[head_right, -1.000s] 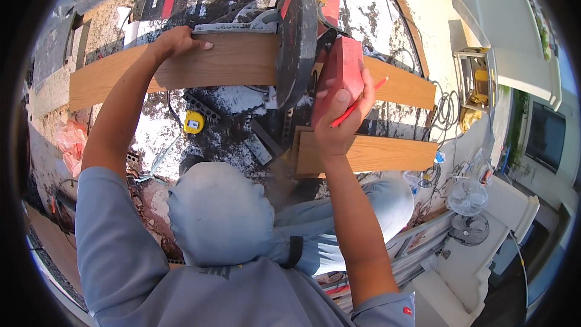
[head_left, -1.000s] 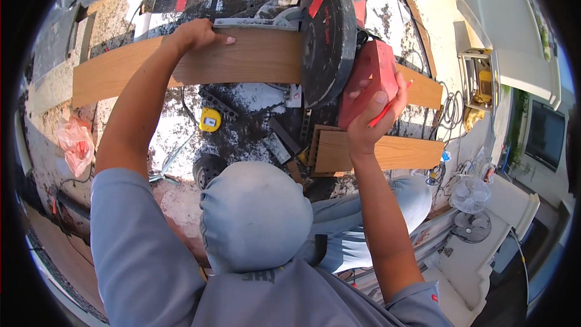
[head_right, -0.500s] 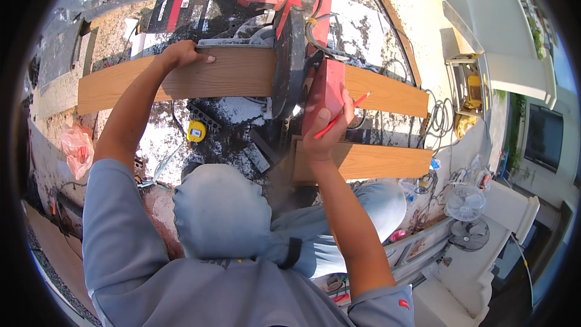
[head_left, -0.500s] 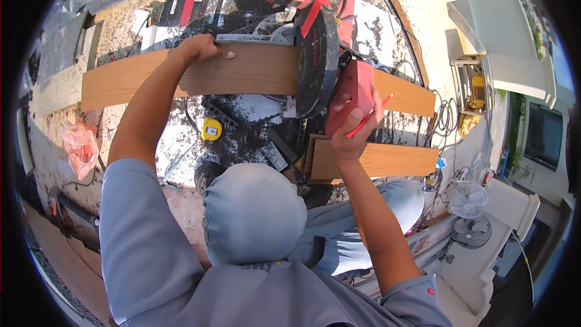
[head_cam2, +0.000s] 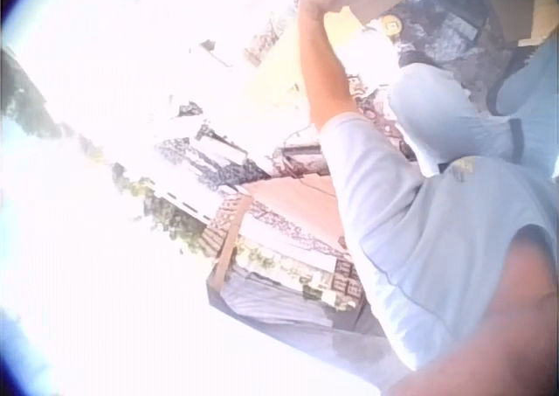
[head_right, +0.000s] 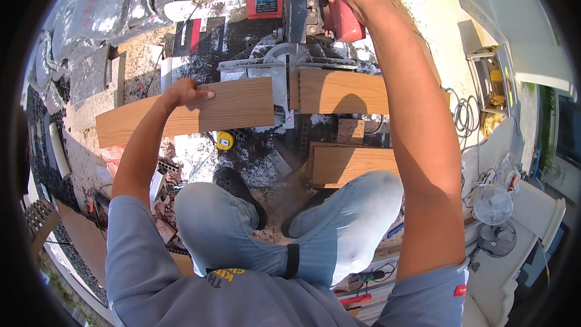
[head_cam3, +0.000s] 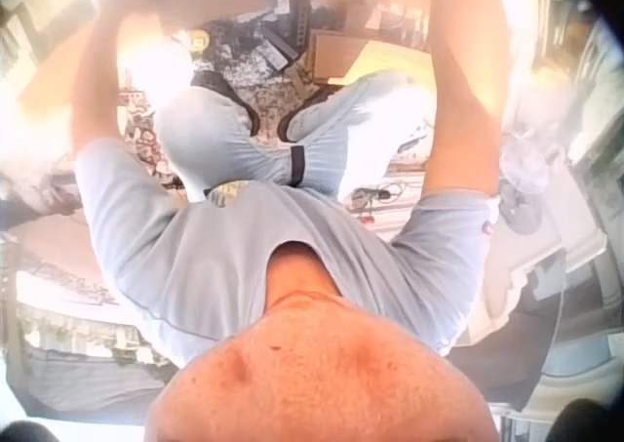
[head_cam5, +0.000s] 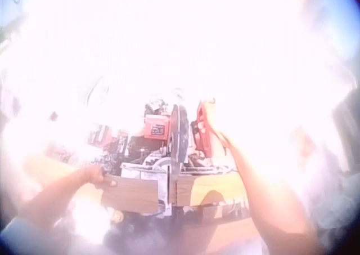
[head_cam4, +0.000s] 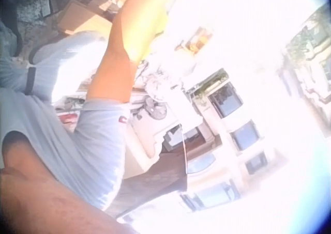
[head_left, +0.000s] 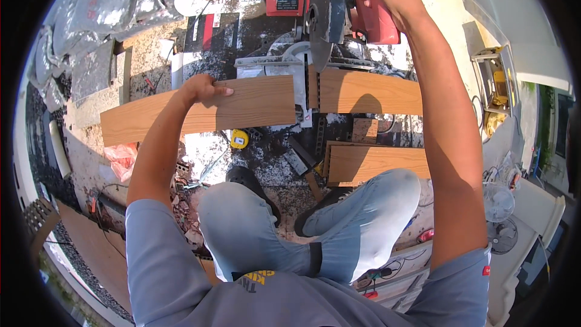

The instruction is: The person cuts wooden planks using a power miter saw, fits and marks the planks on a deck frame with a pencil, hammers them into place, and fastens them to the frame using clips and a drill.

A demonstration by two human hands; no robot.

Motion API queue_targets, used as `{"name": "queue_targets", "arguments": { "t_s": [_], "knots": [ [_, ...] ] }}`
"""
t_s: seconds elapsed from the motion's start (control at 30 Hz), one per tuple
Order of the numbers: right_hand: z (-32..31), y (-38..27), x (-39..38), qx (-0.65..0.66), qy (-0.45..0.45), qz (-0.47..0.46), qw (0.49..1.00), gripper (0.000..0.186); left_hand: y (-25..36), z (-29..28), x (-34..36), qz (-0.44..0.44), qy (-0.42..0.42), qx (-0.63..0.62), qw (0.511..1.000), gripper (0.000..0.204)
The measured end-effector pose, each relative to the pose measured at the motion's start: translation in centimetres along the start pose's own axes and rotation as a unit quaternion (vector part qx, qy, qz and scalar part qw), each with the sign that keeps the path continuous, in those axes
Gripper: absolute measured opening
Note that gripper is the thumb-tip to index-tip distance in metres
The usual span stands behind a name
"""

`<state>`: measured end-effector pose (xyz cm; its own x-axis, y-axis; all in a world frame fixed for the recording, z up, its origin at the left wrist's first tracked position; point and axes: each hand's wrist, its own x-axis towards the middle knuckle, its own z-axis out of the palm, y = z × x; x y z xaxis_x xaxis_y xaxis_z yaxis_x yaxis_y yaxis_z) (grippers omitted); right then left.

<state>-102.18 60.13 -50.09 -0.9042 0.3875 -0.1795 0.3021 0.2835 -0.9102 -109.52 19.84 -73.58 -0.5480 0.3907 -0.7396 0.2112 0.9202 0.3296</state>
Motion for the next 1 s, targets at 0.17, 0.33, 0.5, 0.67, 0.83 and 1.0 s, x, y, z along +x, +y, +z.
{"name": "queue_targets", "arguments": {
  "t_s": [0.17,0.33,0.5,0.67,0.83,1.0],
  "knots": [
    [0.5,0.0,5.1,0.012,0.0,0.047,0.999,0.04,-0.4,-4.4,-11.6,0.017,0.008,0.005,1.0,0.085],
    [-3.5,2.3,6.7,-0.245,-0.073,0.02,0.967,0.058,3.3,-9.8,-23.2,0.039,0.023,-0.057,0.997,0.073],
    [-13.9,-0.1,-7.9,-0.182,-0.107,0.085,0.974,0.05,9.7,-13.9,-35.9,0.09,0.097,-0.153,0.979,0.069],
    [-24.4,0.6,-29.2,-0.128,-0.211,0.283,0.927,0.035,18.4,-14.2,-49.1,0.073,0.211,-0.283,0.933,0.066],
    [-33.2,-0.6,-44.8,-0.255,-0.478,0.292,0.788,0.022,28.1,-10.0,-53.7,0.1,0.408,-0.383,0.823,0.075],
    [-38.1,-4.8,-43.7,-0.438,-0.525,0.182,0.707,0.033,36.4,-3.8,-58.6,0.072,0.468,-0.494,0.729,0.07]
  ]
}}
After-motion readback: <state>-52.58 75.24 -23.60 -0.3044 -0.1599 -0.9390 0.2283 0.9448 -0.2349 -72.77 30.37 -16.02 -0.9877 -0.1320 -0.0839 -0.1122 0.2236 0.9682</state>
